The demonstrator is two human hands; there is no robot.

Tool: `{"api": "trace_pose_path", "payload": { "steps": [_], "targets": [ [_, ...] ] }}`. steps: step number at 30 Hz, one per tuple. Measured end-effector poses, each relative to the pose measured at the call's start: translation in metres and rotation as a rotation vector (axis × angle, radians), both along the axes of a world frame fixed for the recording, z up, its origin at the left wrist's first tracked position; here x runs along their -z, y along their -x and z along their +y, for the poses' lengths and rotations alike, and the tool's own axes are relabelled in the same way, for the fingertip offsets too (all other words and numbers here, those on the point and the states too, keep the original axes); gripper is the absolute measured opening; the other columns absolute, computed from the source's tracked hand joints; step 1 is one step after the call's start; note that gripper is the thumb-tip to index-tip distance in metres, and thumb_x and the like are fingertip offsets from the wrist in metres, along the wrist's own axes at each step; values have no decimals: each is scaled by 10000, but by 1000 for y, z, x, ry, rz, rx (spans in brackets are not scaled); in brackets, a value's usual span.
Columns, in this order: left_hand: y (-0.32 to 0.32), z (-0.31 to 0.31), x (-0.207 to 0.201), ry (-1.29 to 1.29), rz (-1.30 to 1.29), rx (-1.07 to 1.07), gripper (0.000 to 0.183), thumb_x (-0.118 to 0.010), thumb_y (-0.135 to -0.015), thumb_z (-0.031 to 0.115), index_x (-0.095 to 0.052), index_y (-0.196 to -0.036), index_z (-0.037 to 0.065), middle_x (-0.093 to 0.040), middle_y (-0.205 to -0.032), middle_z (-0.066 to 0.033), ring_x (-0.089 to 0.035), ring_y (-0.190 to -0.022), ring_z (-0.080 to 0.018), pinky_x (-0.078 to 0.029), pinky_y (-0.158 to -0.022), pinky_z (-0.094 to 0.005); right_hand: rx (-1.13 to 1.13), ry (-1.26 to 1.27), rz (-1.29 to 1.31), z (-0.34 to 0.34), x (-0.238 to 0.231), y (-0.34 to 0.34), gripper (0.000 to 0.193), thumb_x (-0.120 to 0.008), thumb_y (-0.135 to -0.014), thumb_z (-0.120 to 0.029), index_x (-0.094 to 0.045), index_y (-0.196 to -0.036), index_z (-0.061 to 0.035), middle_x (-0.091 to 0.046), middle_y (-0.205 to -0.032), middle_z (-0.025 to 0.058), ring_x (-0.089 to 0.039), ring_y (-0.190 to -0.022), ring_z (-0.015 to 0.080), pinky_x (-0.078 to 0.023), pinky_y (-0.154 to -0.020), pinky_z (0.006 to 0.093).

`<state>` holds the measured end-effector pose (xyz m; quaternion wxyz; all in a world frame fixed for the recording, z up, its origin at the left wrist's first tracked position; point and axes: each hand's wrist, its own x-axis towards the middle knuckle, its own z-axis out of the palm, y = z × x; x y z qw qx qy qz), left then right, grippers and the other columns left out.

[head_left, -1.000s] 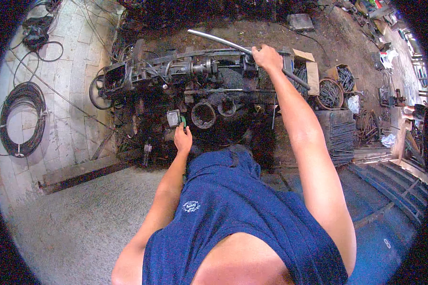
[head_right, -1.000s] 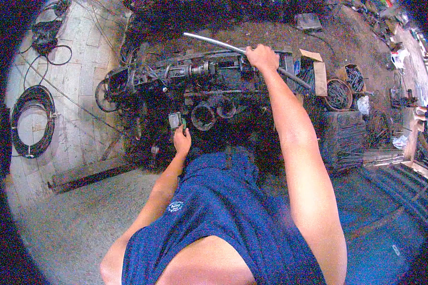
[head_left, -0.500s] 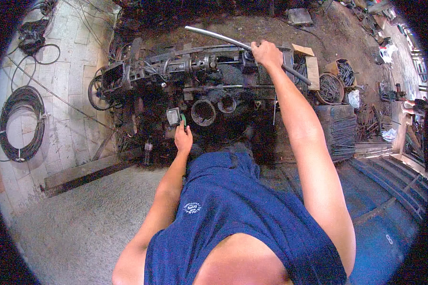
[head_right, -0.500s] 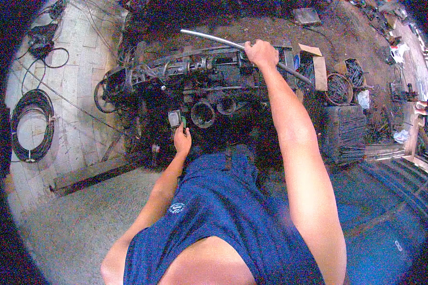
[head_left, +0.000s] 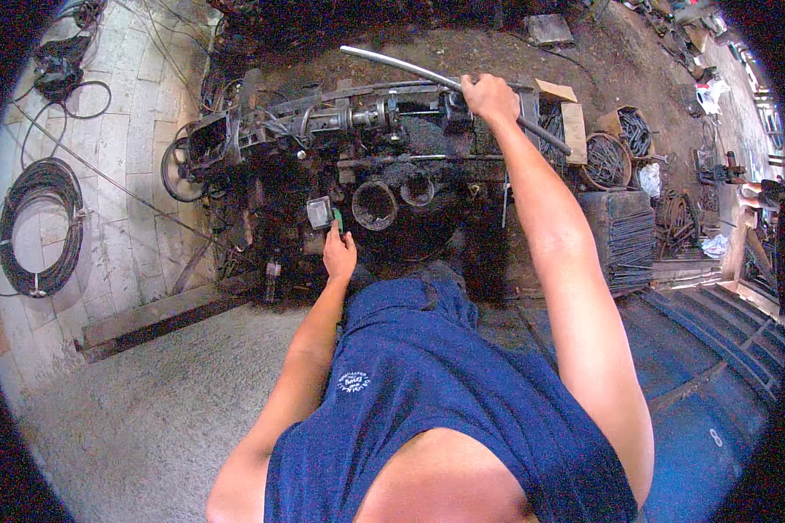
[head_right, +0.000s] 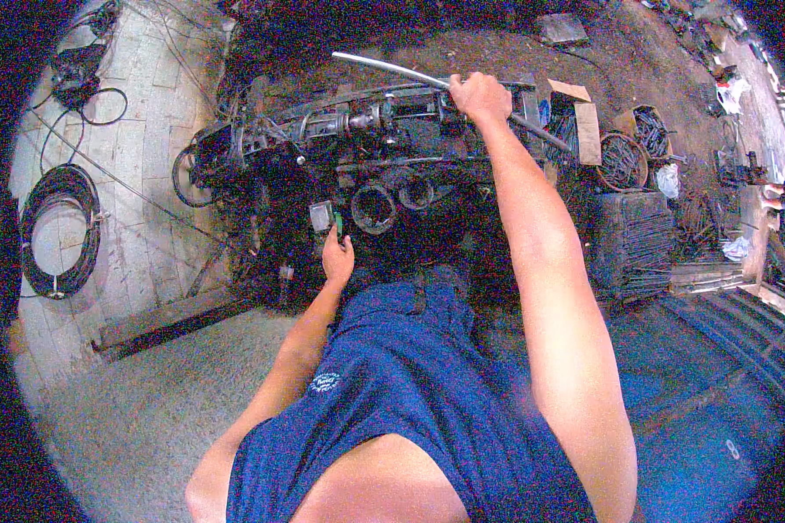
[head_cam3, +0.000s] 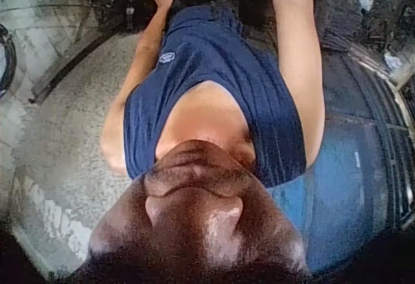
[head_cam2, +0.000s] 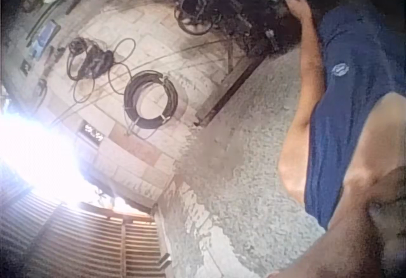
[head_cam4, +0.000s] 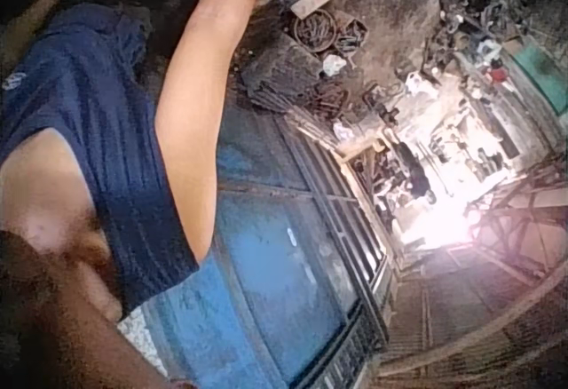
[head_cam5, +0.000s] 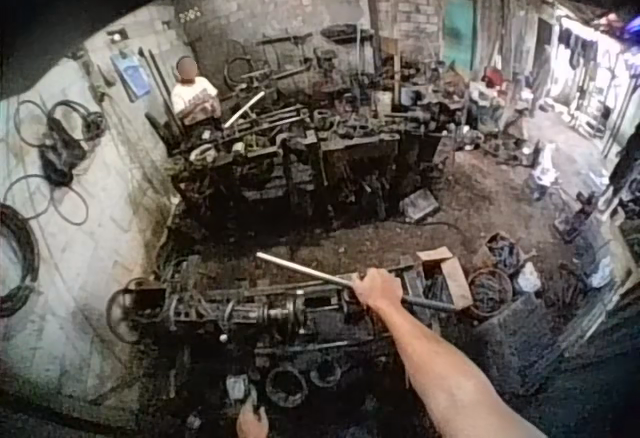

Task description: Measure and adjust a metal pipe on a fabrication machine.

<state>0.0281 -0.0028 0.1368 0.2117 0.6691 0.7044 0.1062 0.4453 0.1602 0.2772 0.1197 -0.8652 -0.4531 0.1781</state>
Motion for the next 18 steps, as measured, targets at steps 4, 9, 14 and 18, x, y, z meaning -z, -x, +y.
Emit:
{"api": "trace_pose_path", "payload": {
  "steps": [4,9,14,18],
  "targets": [
    [2,-2,2,47,-29,-31,470,-537,-925,228,-446,-1350,50,-587,-1057,-174,-621,-844,-322,-500,-769,-432,-6,-3,-10,1,-1,2,596,-418,-855,-535,-711,-977,-31,-679,-1014,213,-659,-957,368,-504,-851,475],
    [3,-3,4,-84,-14,53,467,-519,-938,218,-430,-1363,49,-580,-1063,-163,-617,-815,-304,-497,-754,-429,-6,4,-20,1,-2,2,595,-422,-857,-539,-714,-969,-34,-681,-1005,210,-660,-955,365,-506,-851,471],
    [1,-2,-1,-52,1,51,453,-501,-951,220,-429,-1365,49,-573,-1044,-150,-615,-821,-291,-495,-750,-414,-5,19,-21,2,-4,4,583,-422,-859,-530,-716,-967,-38,-685,-992,207,-664,-942,364,-508,-851,467],
    [4,-1,1,-51,0,58,450,-497,-957,225,-429,-1366,51,-566,-1019,-143,-611,-820,-286,-494,-749,-400,-8,16,-23,1,-5,4,586,-415,-859,-531,-717,-973,-42,-685,-999,204,-665,-943,363,-513,-845,462]
  ]
}}
